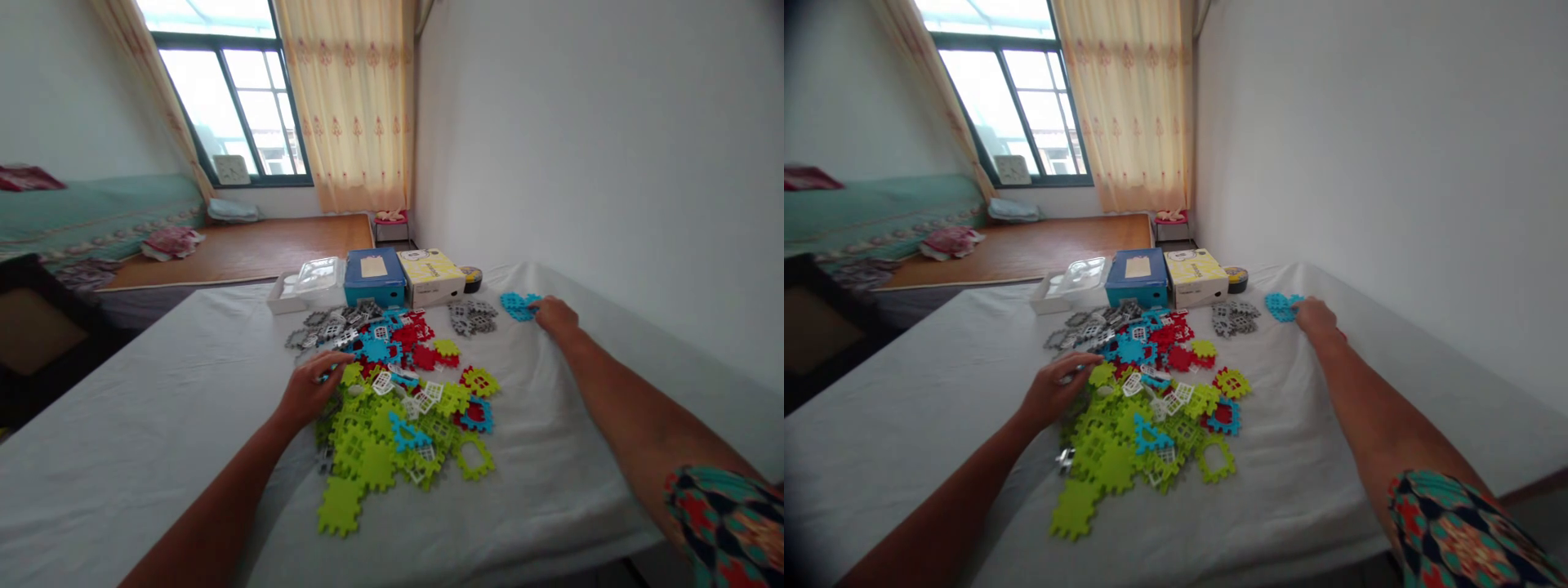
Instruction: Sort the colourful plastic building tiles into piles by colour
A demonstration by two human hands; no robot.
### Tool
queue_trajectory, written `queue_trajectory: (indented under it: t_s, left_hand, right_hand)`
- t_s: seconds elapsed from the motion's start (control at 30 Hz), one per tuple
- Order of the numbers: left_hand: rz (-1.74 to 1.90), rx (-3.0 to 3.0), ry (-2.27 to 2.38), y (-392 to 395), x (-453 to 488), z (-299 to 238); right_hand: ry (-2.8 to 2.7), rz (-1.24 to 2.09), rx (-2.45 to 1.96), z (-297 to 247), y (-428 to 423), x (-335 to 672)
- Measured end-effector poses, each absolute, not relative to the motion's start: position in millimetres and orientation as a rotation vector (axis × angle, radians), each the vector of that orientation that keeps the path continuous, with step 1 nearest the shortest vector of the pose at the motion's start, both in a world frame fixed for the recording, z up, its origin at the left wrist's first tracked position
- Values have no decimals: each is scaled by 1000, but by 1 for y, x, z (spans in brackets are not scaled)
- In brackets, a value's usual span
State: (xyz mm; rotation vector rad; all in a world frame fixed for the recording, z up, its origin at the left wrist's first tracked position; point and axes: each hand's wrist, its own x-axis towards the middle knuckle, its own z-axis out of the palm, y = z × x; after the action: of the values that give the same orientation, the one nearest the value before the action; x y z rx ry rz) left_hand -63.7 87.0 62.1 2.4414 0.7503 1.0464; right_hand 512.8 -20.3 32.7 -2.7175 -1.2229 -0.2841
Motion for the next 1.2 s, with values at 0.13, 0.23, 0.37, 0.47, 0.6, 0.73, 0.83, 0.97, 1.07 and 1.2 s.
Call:
queue_trajectory:
  t_s: [0.13,0.23,0.37,0.47,0.6,0.73,0.83,0.97,1.07,1.2]
  left_hand:
    - [1079,2472,870,98,-66,55]
    - [1034,2600,874,105,-63,48]
    - [964,2733,790,106,-57,42]
    - [952,2748,746,104,-60,41]
    - [970,2723,759,104,-69,40]
    - [971,2702,767,106,-72,41]
    - [947,2719,738,105,-70,42]
    - [926,2743,720,106,-70,43]
    - [934,2753,714,109,-71,42]
    - [941,2746,743,113,-73,40]
  right_hand:
    - [-1179,-394,-2577,47,-2,486]
    - [-1480,-290,-2277,66,19,418]
    - [-2075,44,-1627,78,38,300]
    - [-2401,47,-1293,74,44,237]
    - [-2517,-107,-1283,68,47,209]
    - [-2418,-90,-1226,74,43,214]
    - [-2312,81,-1219,81,36,223]
    - [-2051,370,-1351,83,31,243]
    - [-1780,484,-1418,83,35,279]
    - [-1332,276,-1636,83,33,372]
